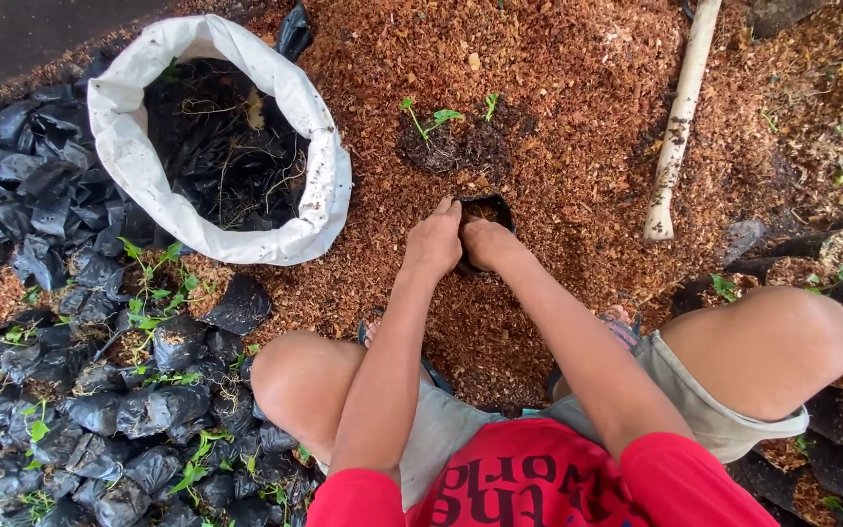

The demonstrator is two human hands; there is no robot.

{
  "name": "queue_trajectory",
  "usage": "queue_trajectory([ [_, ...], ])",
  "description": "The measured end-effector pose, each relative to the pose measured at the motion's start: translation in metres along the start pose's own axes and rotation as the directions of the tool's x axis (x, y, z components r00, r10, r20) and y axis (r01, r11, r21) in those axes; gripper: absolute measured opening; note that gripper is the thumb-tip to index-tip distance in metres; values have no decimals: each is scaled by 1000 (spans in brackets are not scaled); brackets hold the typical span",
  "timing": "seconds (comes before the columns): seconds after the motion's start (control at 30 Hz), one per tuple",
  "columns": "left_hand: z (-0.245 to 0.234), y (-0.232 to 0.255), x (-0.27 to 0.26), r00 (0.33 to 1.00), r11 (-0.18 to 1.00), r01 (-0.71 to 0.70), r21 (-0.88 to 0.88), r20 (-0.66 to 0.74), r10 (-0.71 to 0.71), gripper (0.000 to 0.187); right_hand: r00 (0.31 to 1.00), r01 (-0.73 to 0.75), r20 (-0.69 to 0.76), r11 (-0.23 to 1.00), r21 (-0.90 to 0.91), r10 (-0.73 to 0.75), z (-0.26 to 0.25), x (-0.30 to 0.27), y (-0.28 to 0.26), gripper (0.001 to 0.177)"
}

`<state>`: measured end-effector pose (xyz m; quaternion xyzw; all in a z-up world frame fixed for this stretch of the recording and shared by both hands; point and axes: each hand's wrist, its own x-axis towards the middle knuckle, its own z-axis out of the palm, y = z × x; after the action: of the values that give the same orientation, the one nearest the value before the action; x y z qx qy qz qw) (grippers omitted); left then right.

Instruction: The person sits on the ground and plants small seedlings into a pile of soil. They remove a seedling from a black plastic bag, place it into the soil, and cover the roots with their hands. The person repeats this process with multiple seedlings.

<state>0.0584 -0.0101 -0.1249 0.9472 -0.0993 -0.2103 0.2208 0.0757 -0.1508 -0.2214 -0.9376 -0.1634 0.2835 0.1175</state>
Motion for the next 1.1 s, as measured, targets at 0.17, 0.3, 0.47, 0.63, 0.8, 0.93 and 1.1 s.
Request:
queue_trajectory([
  [0.17,-2,11,-4,1000,1000,1,18,1,-1,64,990,-112,-89,994,20,113,-18,-21,-9,39],
  [0.3,8,5,2,999,999,-32,21,-22,33,60,962,-54,-272,991,-119,20,-29,-39,-33,37],
  [0.47,8,2,3,999,999,-22,25,-33,23,63,988,-6,-150,990,-144,-15,0,-12,-13,37],
  [0.63,4,6,-1,1000,1000,-3,27,-1,3,62,994,-7,-113,1000,23,10,11,-10,7,45],
  [0.8,-36,31,-29,998,996,68,64,-13,-67,45,869,-54,-484,993,106,99,-69,-70,0,28],
  [0.93,-2,17,-20,997,992,75,98,-13,-74,24,891,-198,-415,980,7,183,-77,-82,11,42],
  [1.1,19,-9,10,997,995,75,66,-39,-72,38,902,-176,-376,976,131,213,-68,-78,26,30],
])
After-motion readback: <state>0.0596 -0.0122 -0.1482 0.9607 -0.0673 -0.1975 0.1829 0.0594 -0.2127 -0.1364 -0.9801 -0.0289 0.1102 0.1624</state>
